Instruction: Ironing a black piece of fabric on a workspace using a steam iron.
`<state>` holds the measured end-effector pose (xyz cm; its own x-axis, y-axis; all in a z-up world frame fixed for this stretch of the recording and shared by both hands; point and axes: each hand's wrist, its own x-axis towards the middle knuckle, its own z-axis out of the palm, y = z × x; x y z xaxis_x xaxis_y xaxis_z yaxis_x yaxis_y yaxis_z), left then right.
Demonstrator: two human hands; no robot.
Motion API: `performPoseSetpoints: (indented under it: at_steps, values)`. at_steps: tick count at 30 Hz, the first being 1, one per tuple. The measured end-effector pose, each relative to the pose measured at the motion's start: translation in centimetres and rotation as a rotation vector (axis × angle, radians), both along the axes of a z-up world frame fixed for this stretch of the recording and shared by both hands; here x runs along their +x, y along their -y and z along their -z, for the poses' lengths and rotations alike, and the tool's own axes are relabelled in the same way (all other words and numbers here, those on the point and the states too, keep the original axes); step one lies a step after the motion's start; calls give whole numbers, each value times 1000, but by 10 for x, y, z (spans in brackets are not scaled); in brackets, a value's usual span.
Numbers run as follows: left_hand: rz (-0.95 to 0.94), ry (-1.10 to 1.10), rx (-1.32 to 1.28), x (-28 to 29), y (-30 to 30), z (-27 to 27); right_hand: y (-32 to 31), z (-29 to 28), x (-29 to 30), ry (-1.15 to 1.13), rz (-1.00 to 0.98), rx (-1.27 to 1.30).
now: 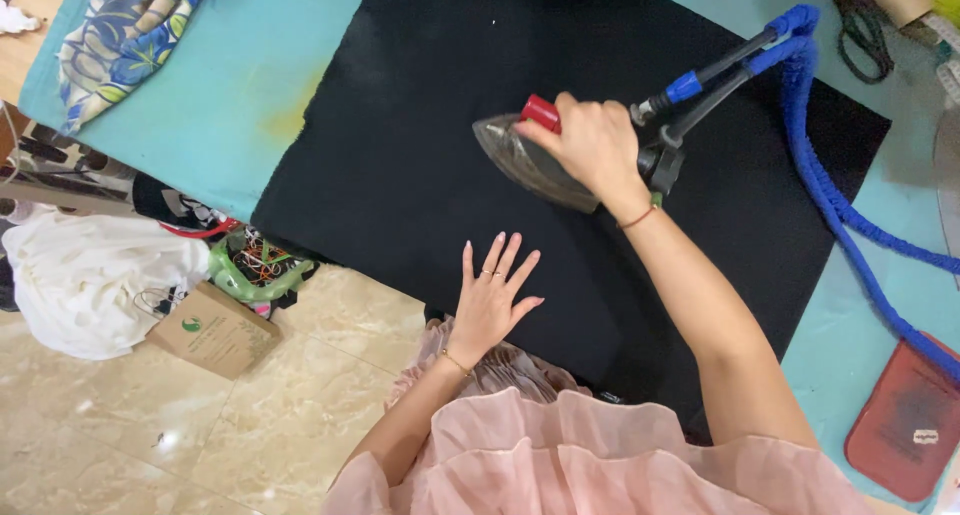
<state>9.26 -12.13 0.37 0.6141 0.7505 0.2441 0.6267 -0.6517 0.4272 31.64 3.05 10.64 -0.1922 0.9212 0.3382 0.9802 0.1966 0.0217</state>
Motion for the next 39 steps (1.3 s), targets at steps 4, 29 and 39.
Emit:
performPoseSetpoints:
  at_steps: [4,29,39]
  values:
    - [51,-23,-47,4,11,-5,25,-7,-11,-60,-60,11]
    - [-137,-84,44,-16,-46,-1,-89,24,83,-8,207,63]
    - [-90,93,59,-28,-52,2,5,5,34,-76,221,-78]
